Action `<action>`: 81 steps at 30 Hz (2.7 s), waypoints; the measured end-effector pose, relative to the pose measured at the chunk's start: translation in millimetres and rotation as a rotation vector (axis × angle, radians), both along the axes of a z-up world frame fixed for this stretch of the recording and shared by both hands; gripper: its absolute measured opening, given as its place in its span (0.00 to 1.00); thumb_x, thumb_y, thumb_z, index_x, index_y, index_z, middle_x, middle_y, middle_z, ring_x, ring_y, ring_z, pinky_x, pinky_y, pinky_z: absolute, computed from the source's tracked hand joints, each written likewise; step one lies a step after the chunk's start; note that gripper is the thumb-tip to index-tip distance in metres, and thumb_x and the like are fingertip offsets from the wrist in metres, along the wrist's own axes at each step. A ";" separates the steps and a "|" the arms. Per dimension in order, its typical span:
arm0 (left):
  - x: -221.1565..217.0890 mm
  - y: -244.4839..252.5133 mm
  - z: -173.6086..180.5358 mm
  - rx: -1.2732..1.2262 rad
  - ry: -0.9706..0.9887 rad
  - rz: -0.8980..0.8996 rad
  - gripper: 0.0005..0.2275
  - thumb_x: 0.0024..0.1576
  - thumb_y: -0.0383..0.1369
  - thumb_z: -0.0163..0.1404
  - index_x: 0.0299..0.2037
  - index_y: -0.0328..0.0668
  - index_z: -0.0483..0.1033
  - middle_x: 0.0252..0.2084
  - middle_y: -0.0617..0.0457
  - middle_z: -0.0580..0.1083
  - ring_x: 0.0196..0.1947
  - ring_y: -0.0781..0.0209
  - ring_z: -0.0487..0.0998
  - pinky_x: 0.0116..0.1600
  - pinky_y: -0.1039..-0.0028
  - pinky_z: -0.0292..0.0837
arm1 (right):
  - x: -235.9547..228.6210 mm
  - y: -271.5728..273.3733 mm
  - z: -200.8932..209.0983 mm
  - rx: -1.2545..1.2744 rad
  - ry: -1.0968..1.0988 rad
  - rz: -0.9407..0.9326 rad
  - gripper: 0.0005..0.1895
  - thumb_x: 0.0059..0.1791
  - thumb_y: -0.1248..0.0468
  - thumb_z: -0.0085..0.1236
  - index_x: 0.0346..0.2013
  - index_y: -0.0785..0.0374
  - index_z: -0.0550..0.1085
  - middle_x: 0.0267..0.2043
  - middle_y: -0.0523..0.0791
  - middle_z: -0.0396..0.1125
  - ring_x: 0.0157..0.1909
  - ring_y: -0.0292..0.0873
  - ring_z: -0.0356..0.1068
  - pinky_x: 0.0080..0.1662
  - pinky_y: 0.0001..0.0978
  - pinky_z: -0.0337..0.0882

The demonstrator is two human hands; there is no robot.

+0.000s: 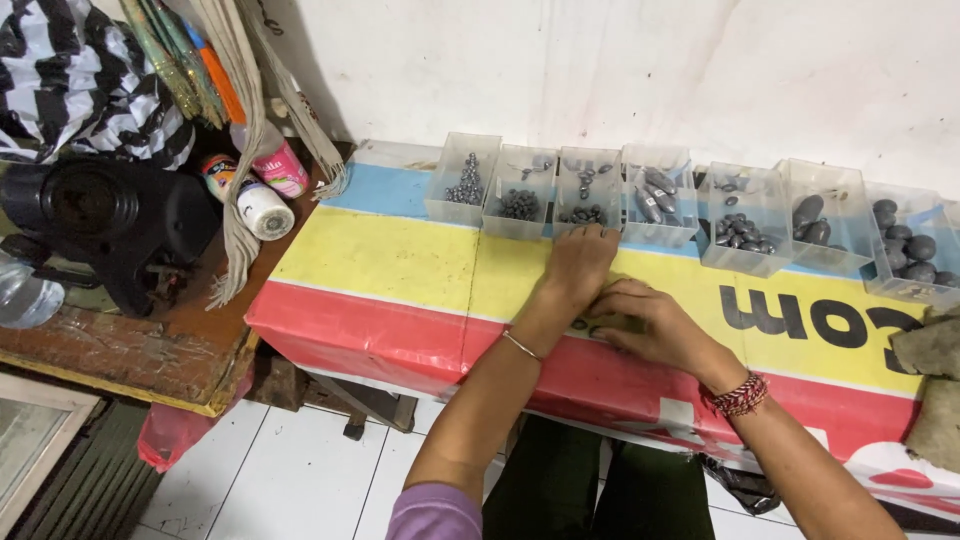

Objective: Sorting lead fishing weights by size and shape into a multi-compartment plastic organizer.

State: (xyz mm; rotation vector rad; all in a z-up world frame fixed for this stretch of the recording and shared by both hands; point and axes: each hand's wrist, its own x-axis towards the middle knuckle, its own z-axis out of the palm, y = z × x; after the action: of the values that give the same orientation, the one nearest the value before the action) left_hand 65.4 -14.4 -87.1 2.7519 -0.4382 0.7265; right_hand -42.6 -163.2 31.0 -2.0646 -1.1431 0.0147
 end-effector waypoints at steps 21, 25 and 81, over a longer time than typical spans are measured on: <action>-65.5 29.2 121.1 -1.009 0.313 -0.325 0.10 0.55 0.22 0.53 0.46 0.38 0.78 0.45 0.42 0.71 0.47 0.41 0.81 0.55 0.59 0.81 | 41.4 -23.9 -4.9 0.053 0.191 -0.390 0.13 0.47 0.66 0.65 0.47 0.55 0.81 0.34 0.47 0.74 0.39 0.46 0.76 0.42 0.40 0.75; -69.3 23.0 120.6 -1.079 0.231 -0.477 0.12 0.55 0.17 0.54 0.47 0.37 0.78 0.43 0.44 0.71 0.47 0.43 0.82 0.55 0.61 0.81 | 31.8 -23.4 20.7 0.302 0.234 -0.494 0.14 0.46 0.71 0.66 0.45 0.61 0.80 0.31 0.47 0.72 0.35 0.39 0.67 0.40 0.33 0.70; -72.7 15.5 114.1 -1.161 0.221 -0.615 0.14 0.58 0.20 0.56 0.54 0.39 0.76 0.46 0.44 0.74 0.52 0.46 0.79 0.55 0.59 0.81 | 21.4 -13.9 24.1 0.579 0.208 -0.449 0.12 0.48 0.78 0.62 0.46 0.70 0.77 0.33 0.49 0.71 0.37 0.35 0.67 0.46 0.32 0.73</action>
State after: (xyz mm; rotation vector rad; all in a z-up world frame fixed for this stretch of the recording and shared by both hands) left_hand -7.3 1.1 27.0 1.4645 -0.5362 0.3201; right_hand -21.2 -177.0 55.1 -1.6978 -0.4618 -0.2807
